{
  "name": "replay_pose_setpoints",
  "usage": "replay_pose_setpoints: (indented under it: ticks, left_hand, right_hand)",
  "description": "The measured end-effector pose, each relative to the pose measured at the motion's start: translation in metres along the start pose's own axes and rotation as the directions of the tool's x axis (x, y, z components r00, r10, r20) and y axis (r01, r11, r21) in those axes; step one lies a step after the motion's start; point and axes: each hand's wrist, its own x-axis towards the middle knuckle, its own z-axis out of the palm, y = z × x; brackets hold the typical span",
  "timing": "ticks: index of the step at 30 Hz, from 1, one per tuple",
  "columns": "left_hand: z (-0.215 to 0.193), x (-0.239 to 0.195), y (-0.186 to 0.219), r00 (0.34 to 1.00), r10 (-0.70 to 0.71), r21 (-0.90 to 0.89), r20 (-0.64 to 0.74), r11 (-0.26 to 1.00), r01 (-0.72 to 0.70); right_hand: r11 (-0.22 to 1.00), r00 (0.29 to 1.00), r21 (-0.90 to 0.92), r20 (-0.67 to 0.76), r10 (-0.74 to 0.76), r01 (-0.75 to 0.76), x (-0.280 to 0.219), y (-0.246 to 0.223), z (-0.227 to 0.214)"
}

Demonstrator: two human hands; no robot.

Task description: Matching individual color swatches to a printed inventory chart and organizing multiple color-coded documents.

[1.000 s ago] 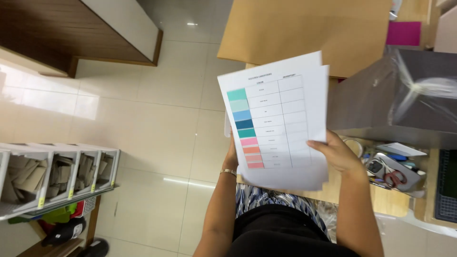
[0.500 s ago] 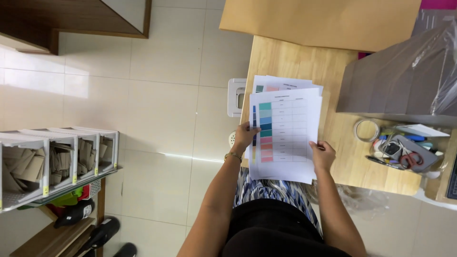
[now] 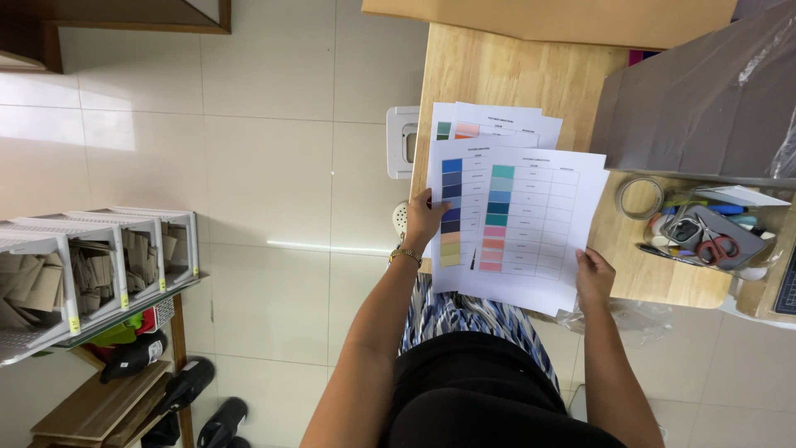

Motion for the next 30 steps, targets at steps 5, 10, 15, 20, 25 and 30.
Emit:
replay_pose_setpoints:
  ticks: [5, 10, 15, 20, 25, 30]
  left_hand:
    - [-0.013, -0.039, 0.056, 0.998, 0.035, -0.003, -0.048, 0.999, -0.035]
    - [-0.022, -0.050, 0.069, 0.994, 0.082, -0.036, -0.073, 0.996, -0.085]
    - [-0.014, -0.048, 0.060, 0.989, 0.117, -0.019, -0.086, 0.993, -0.119]
    - [-0.013, -0.044, 0.052, 0.986, 0.107, 0.006, -0.126, 0.994, -0.107]
    - [-0.007, -0.023, 0.023, 0.973, 0.132, 0.035, -0.190, 0.991, -0.128]
    - [-0.011, -0.018, 0.017, 0.957, 0.132, 0.129, -0.259, 0.986, -0.101]
  right_hand:
    - [1.000, 0.997, 0.008, -0.072, 0.024, -0.023, 0.003, -0.017, 0.018]
    - [0.996, 0.992, -0.085, -0.125, -0.010, -0.001, 0.013, 0.013, 0.016]
    - [0.997, 0.999, -0.077, -0.016, -0.031, 0.030, -0.009, -0.010, -0.003]
    - [0.982, 0.994, -0.161, 0.060, -0.095, 0.103, -0.001, -0.021, -0.016]
    - [0.961, 0.964, -0.089, 0.069, -0.256, 0.261, -0.010, -0.061, -0.042]
    - [0.926, 0.926, -0.052, 0.076, -0.370, 0.374, -0.007, -0.072, -0.061]
